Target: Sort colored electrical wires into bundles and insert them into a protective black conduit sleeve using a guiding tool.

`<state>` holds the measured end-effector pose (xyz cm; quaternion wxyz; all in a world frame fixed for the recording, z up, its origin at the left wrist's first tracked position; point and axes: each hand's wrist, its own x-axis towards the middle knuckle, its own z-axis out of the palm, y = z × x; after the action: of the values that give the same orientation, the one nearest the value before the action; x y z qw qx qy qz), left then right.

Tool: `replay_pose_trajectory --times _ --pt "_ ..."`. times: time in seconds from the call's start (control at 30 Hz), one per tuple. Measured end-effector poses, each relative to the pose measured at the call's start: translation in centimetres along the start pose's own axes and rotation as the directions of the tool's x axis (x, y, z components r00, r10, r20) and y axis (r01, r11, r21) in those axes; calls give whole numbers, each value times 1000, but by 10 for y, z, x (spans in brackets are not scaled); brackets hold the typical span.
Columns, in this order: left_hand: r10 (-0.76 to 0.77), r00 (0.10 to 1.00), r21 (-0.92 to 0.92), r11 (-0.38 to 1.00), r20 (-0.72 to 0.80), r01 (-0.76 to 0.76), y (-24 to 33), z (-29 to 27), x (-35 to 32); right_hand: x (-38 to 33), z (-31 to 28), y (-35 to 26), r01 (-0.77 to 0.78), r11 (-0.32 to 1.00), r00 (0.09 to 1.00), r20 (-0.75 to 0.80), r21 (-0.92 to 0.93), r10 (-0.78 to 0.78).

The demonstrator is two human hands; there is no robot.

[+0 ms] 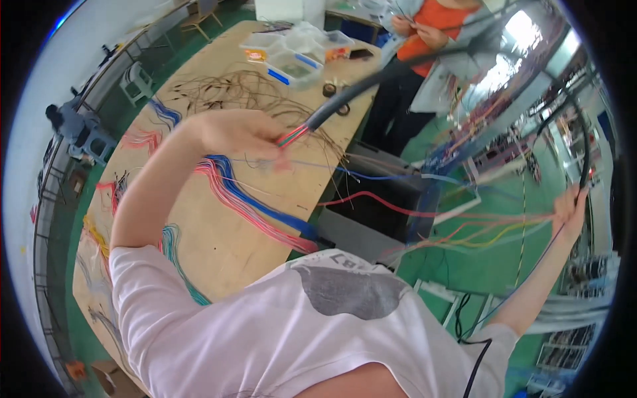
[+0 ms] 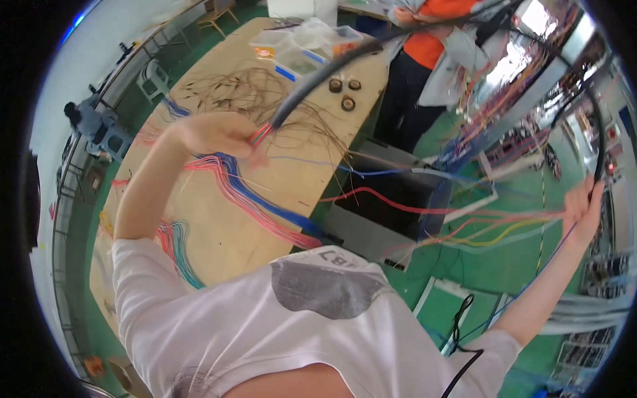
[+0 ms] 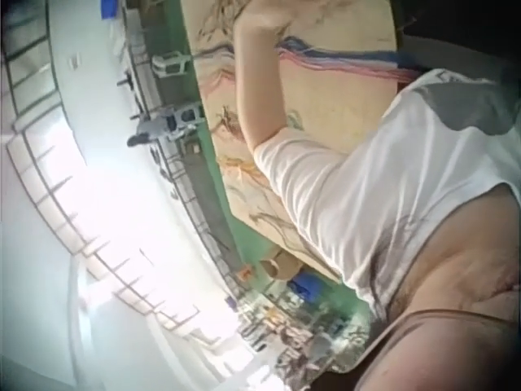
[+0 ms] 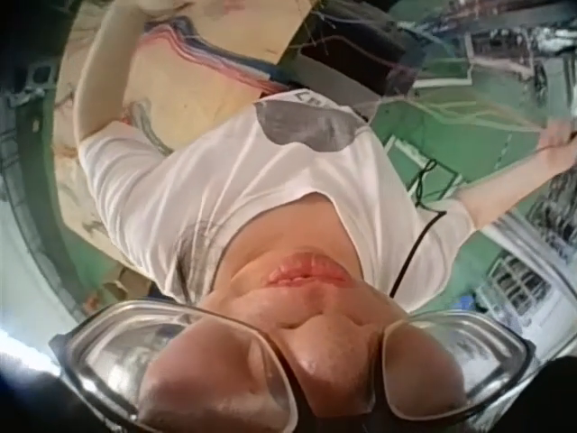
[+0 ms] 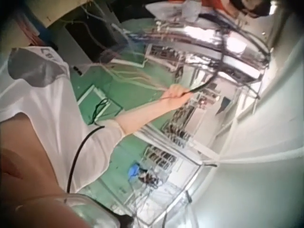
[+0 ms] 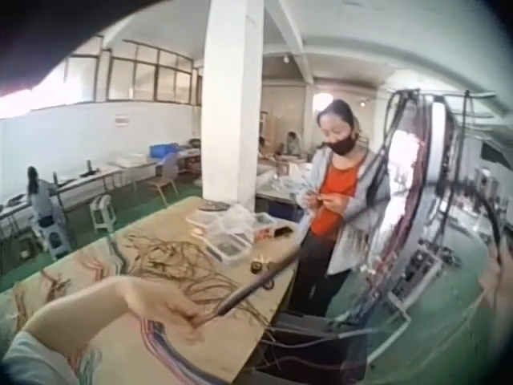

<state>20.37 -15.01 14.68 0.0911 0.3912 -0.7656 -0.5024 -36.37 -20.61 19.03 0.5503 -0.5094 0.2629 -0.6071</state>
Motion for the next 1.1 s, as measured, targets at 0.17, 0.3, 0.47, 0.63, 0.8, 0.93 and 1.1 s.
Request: replay_pose_trajectory --times 0.17,0.3,0.47,0.63,0.8,0.93,1.1 --pt "28 948 -630 741 -316 -232 -3 21 38 20 52 0 -44 993 991 118 -111 57" --pt "-58 880 -615 737 -471 -280 2 5 39 2 47 8 -110 987 993 36 -114 115" --pt "257 702 305 951 -664 -59 -8 -16 31 -55 -8 48 -286 917 911 -377 -279 169" --pt "244 907 692 719 -344 69 -40 0 26 -151 -23 101 -680 438 730 -484 -588 483" --pt "418 852 770 637 -314 -28 -21 -35 71 -214 -44 106 -782 559 611 -513 -275 603" --pt "507 677 802 558 -534 214 18 -93 96 -218 -51 120 -837 451 547 -452 -311 705" --pt "703 456 838 438 -545 326 72 -129 126 -183 -72 101 -730 636 660 -503 -252 558"
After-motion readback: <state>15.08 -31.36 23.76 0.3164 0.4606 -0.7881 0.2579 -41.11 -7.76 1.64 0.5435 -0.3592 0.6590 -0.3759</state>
